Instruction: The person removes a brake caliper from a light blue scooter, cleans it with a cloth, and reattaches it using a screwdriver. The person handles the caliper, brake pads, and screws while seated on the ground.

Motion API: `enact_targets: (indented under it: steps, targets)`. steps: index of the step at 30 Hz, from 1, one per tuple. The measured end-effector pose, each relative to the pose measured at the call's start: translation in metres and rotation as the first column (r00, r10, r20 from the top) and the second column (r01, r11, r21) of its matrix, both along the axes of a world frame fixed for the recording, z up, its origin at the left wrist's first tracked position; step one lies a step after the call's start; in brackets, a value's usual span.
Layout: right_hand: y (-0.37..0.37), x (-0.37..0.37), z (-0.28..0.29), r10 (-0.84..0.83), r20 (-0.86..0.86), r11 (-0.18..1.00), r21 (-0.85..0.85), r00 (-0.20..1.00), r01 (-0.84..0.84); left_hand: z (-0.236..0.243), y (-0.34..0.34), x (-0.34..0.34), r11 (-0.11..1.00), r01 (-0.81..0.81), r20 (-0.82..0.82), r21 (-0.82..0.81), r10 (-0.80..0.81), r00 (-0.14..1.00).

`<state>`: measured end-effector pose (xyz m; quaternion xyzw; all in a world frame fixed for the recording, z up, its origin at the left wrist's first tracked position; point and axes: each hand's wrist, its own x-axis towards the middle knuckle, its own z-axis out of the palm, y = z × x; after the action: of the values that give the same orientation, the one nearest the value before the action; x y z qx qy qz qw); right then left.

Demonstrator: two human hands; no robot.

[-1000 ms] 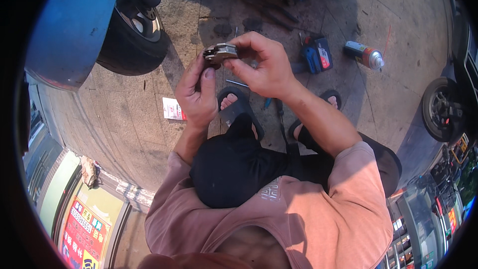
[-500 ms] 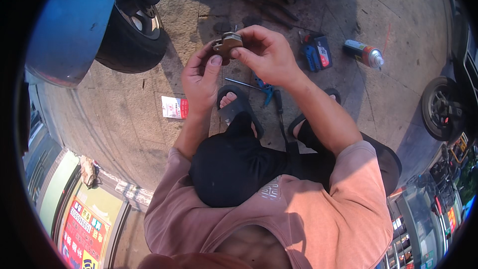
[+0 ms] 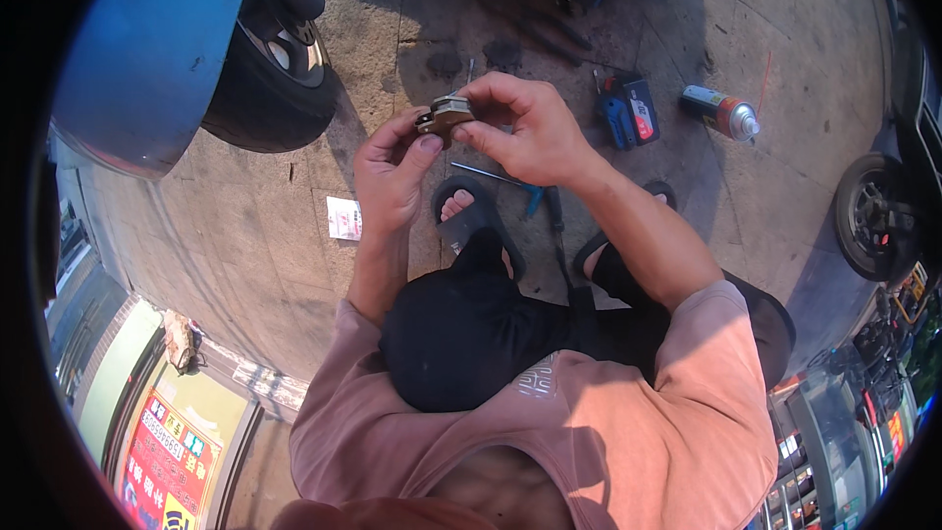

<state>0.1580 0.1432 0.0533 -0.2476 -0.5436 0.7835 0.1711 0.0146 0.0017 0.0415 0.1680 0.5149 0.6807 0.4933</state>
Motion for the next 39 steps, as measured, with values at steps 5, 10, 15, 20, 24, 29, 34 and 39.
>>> enact_targets:
  steps: [5, 10, 15, 20, 24, 29, 34, 39]
  targets:
    - [0.002, -0.005, -0.004, -0.011, 0.064, 0.999, 0.047, 0.998, 0.008, -0.005, 0.004, -0.004, 0.999, 0.018, -0.002, -0.047, -0.018, 1.000]
    - [0.019, -0.011, -0.024, -0.054, 0.071, 0.998, -0.034, 0.996, 0.056, -0.026, 0.032, -0.023, 0.996, 0.078, -0.003, -0.030, -0.078, 0.997]
    - [0.041, 0.000, -0.037, -0.214, 0.034, 0.971, -0.106, 0.976, 0.216, -0.062, 0.110, -0.091, 0.982, -0.174, 0.250, 0.072, 0.151, 0.956]
    - [0.046, 0.026, -0.033, -0.214, 0.048, 0.968, -0.127, 0.976, 0.219, -0.100, 0.220, -0.150, 0.781, -0.624, -0.099, -0.019, 0.620, 0.779]
    - [0.046, 0.043, -0.031, -0.195, 0.106, 0.965, -0.156, 0.975, 0.210, -0.089, 0.261, -0.182, 0.672, -0.652, -0.204, 0.352, 0.735, 0.647]
    - [0.081, 0.031, -0.026, -0.210, 0.054, 0.974, -0.070, 0.976, 0.213, -0.088, 0.243, -0.161, 0.796, -0.559, 0.313, 0.230, 0.484, 0.817]
    - [0.127, -0.027, 0.002, -0.155, -0.239, 0.984, 0.049, 0.959, 0.171, -0.085, 0.217, -0.154, 0.869, -0.355, 0.530, 0.345, 0.131, 0.838]
    - [0.149, -0.104, 0.031, 0.082, -0.109, 0.614, 0.788, 0.991, 0.036, -0.057, 0.201, -0.150, 0.964, -0.160, 0.514, 0.214, 0.028, 0.857]
